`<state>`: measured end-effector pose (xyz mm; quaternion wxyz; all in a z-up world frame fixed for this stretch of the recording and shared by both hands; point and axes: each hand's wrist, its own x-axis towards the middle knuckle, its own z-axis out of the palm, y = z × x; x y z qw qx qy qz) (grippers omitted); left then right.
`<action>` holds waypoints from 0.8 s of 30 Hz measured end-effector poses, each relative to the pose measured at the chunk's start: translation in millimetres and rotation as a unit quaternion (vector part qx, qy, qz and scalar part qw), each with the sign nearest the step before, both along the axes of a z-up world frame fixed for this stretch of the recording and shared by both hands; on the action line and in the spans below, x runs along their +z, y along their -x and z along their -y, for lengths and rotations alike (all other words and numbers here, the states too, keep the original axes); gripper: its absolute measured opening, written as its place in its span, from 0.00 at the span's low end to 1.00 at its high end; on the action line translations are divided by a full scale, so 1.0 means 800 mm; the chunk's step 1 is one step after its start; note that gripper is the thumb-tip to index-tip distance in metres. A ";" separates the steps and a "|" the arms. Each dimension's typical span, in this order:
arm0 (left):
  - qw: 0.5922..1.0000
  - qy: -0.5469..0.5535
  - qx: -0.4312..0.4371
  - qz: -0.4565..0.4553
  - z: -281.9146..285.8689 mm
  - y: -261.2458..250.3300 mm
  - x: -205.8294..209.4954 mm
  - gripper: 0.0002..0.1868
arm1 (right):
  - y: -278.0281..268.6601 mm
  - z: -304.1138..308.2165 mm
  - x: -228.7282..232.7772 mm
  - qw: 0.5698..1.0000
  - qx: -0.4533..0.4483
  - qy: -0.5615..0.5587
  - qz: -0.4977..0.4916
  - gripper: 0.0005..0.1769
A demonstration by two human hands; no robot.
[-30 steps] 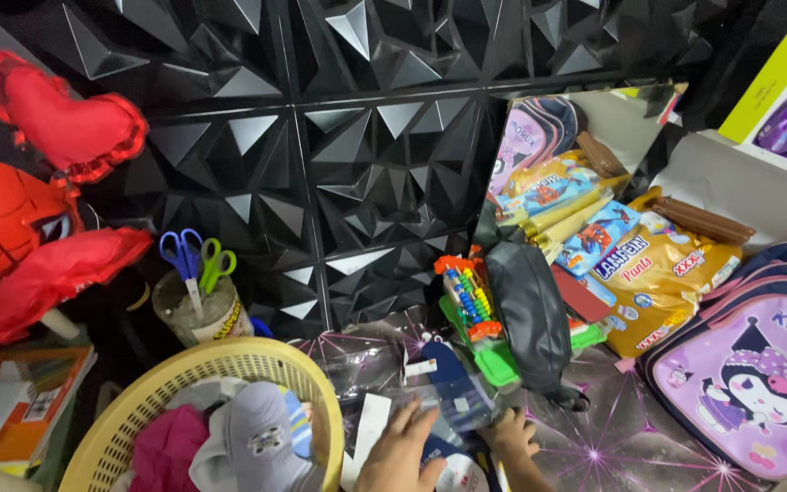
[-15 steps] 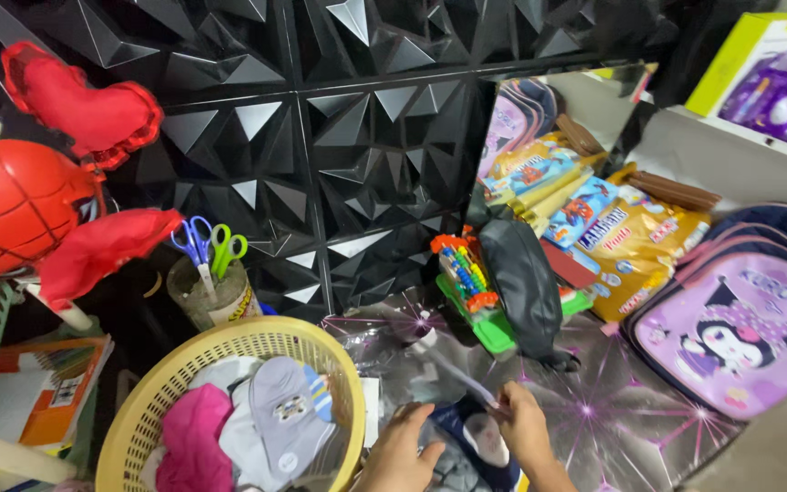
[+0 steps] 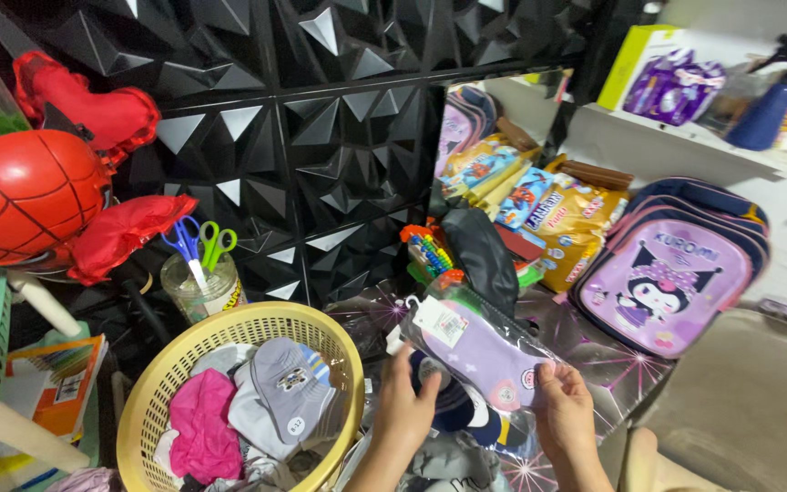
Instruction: The person unpacks various socks and small clothing items from plastic packaging and places them into a yellow laundry basket. They handle multiple items one by one, removing them from clear bags and adding them to the basket.
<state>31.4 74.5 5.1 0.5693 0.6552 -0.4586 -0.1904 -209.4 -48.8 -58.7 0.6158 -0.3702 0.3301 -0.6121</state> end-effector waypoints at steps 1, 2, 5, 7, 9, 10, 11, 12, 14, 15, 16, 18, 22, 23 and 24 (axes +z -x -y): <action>0.997 0.009 -0.004 -0.079 0.001 0.001 0.008 0.38 | 0.003 -0.012 0.009 1.000 0.007 -0.001 0.023 0.05; 0.987 0.017 -0.009 -0.158 0.002 0.002 0.017 0.40 | 0.004 -0.024 0.016 0.999 0.015 -0.002 0.045 0.05; 0.947 0.119 -0.053 -0.292 -0.001 -0.002 0.040 0.31 | 0.001 -0.052 0.030 0.997 0.037 0.001 0.071 0.06; 0.920 0.109 -0.087 -0.367 -0.005 -0.005 0.050 0.19 | -0.001 -0.066 0.033 0.997 0.042 -0.009 0.070 0.07; 0.900 0.109 -0.107 -0.407 -0.008 -0.006 0.057 0.13 | -0.002 -0.076 0.036 0.997 0.037 -0.029 0.066 0.08; 0.898 0.114 -0.110 -0.411 -0.009 -0.005 0.059 0.12 | -0.002 -0.080 0.039 0.999 0.020 -0.017 0.040 0.09; 0.895 0.119 -0.113 -0.414 -0.011 -0.004 0.059 0.10 | -0.002 -0.083 0.041 1.000 0.002 -0.006 0.014 0.10; 0.899 0.120 -0.107 -0.407 -0.011 -0.002 0.059 0.09 | -0.002 -0.085 0.045 1.000 -0.015 0.005 -0.013 0.11; 0.906 0.120 -0.093 -0.394 -0.012 0.000 0.057 0.06 | 0.005 -0.089 0.057 0.997 -0.031 -0.027 -0.066 0.17; 0.909 0.119 -0.085 -0.392 -0.011 0.000 0.057 0.06 | 0.009 -0.091 0.064 0.994 -0.040 -0.042 -0.093 0.21; 0.910 0.117 -0.076 -0.389 -0.009 -0.002 0.057 0.06 | 0.011 -0.092 0.072 0.997 0.009 -0.026 -0.066 0.22; 0.897 0.122 -0.072 -0.419 -0.007 -0.009 0.054 0.06 | 0.019 -0.097 0.088 0.994 0.104 0.005 -0.011 0.26; 0.854 0.156 -0.084 -0.489 0.006 -0.040 0.053 0.06 | 0.025 -0.112 0.112 0.990 0.136 -0.020 -0.030 0.24; 0.850 0.165 -0.084 -0.493 0.009 -0.046 0.052 0.06 | 0.023 -0.115 0.115 0.989 0.142 -0.016 -0.037 0.23; 0.845 0.172 -0.085 -0.500 0.010 -0.050 0.051 0.06 | 0.020 -0.117 0.117 0.988 0.149 -0.012 -0.044 0.22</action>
